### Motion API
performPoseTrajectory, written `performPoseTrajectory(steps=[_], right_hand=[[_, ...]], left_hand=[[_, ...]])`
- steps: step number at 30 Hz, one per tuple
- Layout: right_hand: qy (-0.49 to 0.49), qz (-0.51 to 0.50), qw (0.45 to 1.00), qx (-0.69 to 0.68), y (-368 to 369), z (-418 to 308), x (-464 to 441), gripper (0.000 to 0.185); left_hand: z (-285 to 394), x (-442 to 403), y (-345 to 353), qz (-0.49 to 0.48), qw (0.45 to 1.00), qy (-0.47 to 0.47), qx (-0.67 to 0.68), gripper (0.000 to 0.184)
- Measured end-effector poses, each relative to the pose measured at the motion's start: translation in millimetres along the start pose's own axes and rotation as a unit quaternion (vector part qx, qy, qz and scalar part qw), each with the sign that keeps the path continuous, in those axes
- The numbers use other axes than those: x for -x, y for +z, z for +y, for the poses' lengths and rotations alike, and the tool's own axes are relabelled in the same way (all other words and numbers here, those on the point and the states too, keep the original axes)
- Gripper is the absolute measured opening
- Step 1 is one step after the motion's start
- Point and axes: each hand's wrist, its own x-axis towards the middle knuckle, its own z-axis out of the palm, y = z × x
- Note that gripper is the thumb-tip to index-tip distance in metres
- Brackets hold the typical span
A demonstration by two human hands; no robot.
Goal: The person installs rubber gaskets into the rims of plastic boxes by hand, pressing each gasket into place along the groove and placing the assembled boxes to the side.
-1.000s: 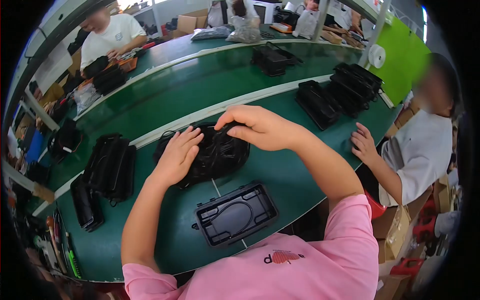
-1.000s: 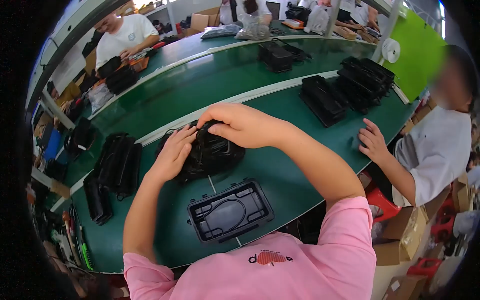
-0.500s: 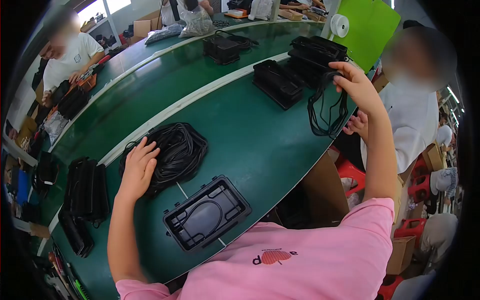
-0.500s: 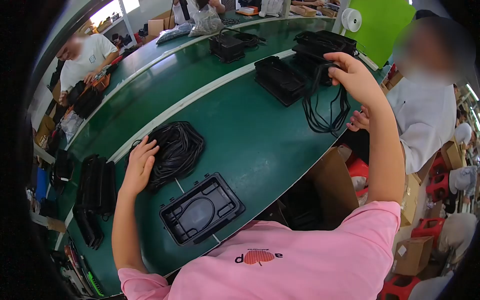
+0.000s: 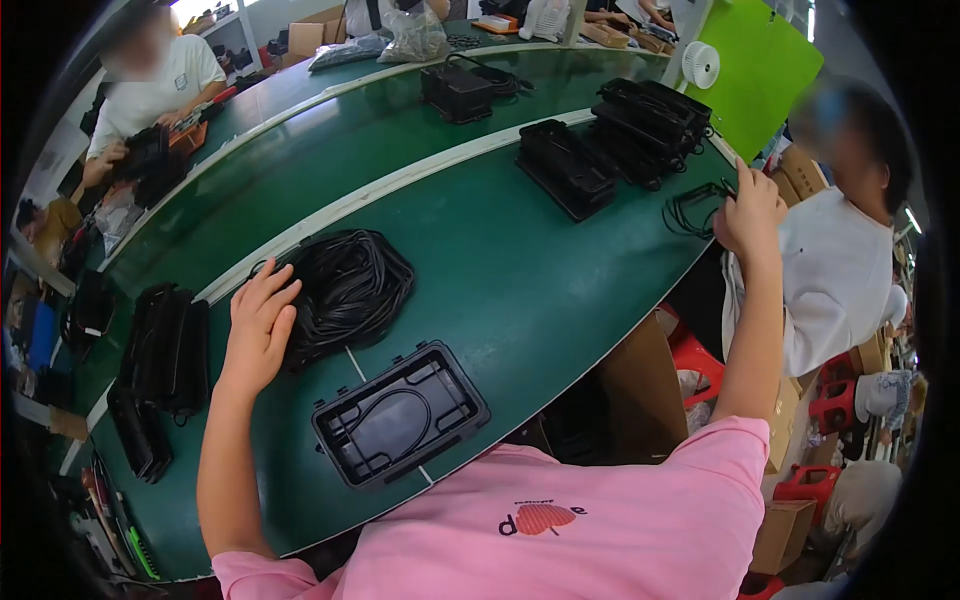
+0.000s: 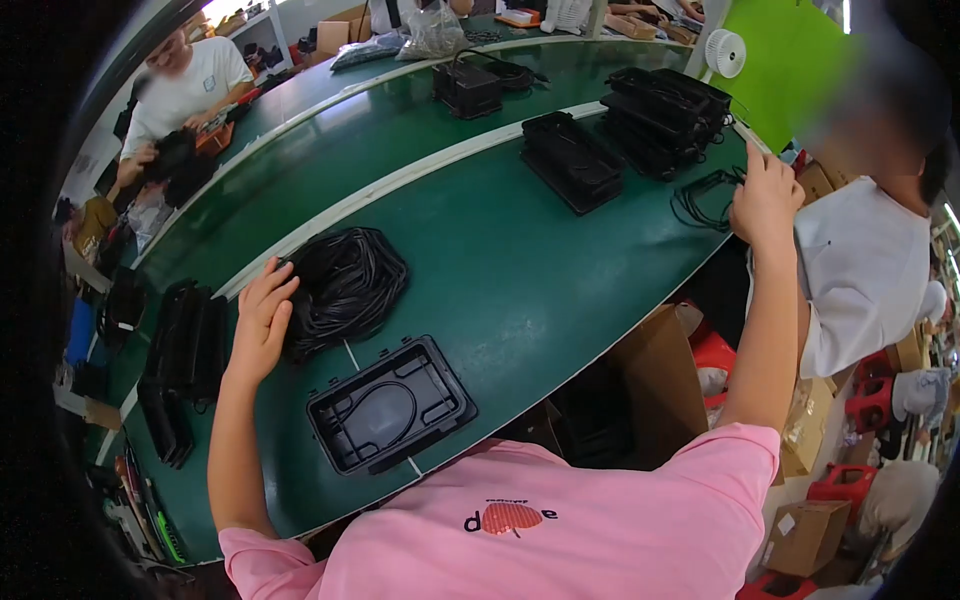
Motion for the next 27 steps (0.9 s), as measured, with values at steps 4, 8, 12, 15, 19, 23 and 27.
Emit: performPoseTrajectory(steps=[4, 8, 12, 15, 19, 23, 27], right_hand=[[-0.127, 0.082, 0.941, -0.301, 3.2, -78.2, -6.7, 0.037], [-0.307, -0.087, 0.8, -0.508, -27.1, -205.4, 68.1, 0.034], [-0.441, -0.197, 0.66, -0.575, -74.7, -254.6, 125.4, 0.055], [-0.491, -0.148, 0.659, -0.55, -100.8, -278.4, 134.2, 0.062], [-0.52, -0.166, 0.622, -0.561, -126.1, -294.2, 134.9, 0.062], [-0.483, -0.122, 0.638, -0.587, -114.0, -301.9, 139.8, 0.041], [-0.436, -0.113, 0.642, -0.62, -104.9, -304.8, 131.8, 0.026]], left_hand=[[19.2, 20.0, -8.7, 0.079, 0.996, -0.011, -0.035, 0.031], [62.9, 51.5, -15.8, 0.1, 0.994, -0.044, 0.024, 0.037], [107.0, 87.8, -15.5, -0.03, 0.998, -0.047, 0.028, 0.069], [123.1, 92.6, -13.2, -0.075, 0.995, -0.056, 0.025, 0.083], [135.7, 75.5, -8.3, -0.105, 0.993, -0.053, 0.014, 0.086], [131.8, 76.4, 2.2, -0.092, 0.994, -0.057, 0.005, 0.073], [116.4, 67.2, 4.8, 0.04, 0.998, -0.056, -0.013, 0.04]])
